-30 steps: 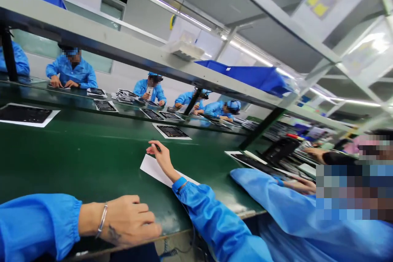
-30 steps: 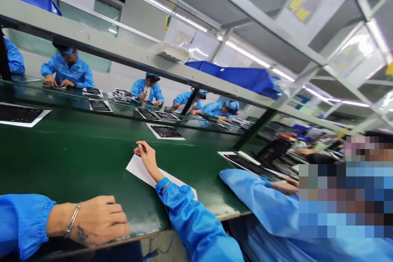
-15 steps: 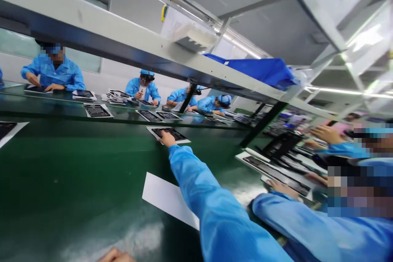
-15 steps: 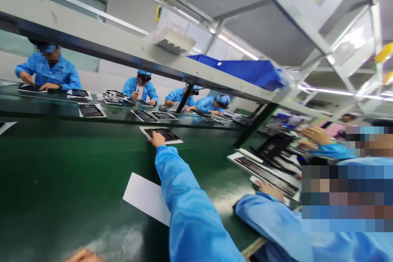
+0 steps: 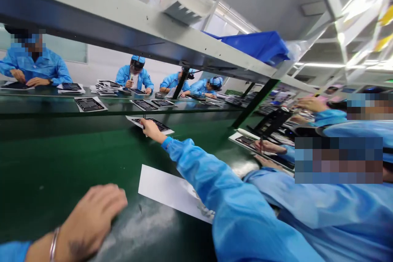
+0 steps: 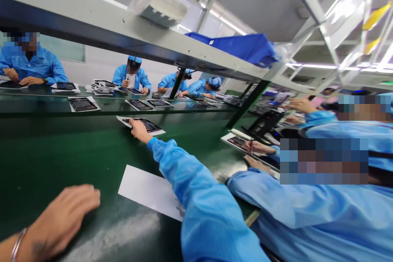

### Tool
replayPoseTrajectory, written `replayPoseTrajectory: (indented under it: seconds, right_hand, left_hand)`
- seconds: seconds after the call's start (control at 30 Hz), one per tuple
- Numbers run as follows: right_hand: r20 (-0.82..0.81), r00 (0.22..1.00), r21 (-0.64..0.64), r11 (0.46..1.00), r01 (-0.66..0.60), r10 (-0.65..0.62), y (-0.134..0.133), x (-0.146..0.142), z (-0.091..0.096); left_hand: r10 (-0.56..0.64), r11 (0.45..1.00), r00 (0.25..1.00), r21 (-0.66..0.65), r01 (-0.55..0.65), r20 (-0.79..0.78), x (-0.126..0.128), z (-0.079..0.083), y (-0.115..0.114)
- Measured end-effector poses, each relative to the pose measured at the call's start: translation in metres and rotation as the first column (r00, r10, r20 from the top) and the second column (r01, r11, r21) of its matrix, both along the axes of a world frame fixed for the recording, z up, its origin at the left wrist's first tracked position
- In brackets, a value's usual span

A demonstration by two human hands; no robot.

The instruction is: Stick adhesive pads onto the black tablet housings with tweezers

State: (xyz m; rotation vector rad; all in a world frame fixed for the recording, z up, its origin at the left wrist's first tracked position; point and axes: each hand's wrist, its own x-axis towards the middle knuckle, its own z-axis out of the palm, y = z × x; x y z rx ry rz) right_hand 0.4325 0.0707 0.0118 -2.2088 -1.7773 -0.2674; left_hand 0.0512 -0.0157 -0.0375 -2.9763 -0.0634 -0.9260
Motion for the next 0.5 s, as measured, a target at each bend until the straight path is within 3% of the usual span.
replayPoseTrajectory:
  seconds: [0.07,0.13,0.2,0.27,0.3,0.33,0.4,0.5]
  right_hand:
    - [-0.010,0.989,0.030,0.989,-0.144,0.144,-0.028,-0.043,0.009]
    - [-0.025,0.957,0.051,0.957,-0.287,0.288,-0.064,-0.089,0.015]
    - [-0.050,0.900,0.076,0.900,-0.430,0.434,-0.107,-0.129,0.020]
    - [-0.116,0.772,0.206,0.776,-0.597,0.625,-0.149,-0.157,0.028]
    - [-0.166,0.734,0.264,0.747,-0.610,0.658,-0.168,-0.164,0.033]
    - [-0.235,0.698,0.318,0.732,-0.602,0.676,-0.186,-0.166,0.038]
    - [-0.386,0.670,0.418,0.768,-0.485,0.634,-0.217,-0.158,0.049]
    - [-0.569,0.679,0.500,0.851,-0.163,0.464,-0.255,-0.122,0.056]
  left_hand:
    - [0.230,0.964,0.973,0.129,-0.231,0.020,0.013,0.032,0.028]
    - [0.412,0.889,0.911,0.227,-0.397,-0.022,0.024,0.059,0.046]
    - [0.483,0.846,0.868,0.317,-0.429,-0.116,0.028,0.077,0.049]
    - [0.475,0.845,0.852,0.383,-0.372,-0.221,0.021,0.087,0.035]
    - [0.447,0.854,0.858,0.405,-0.326,-0.253,0.015,0.090,0.023]
    - [0.407,0.865,0.874,0.418,-0.276,-0.266,0.006,0.092,0.008]
    - [0.307,0.888,0.923,0.419,-0.190,-0.233,-0.017,0.092,-0.026]
    - [0.182,0.927,0.976,0.352,-0.130,-0.119,-0.061,0.074,-0.073]
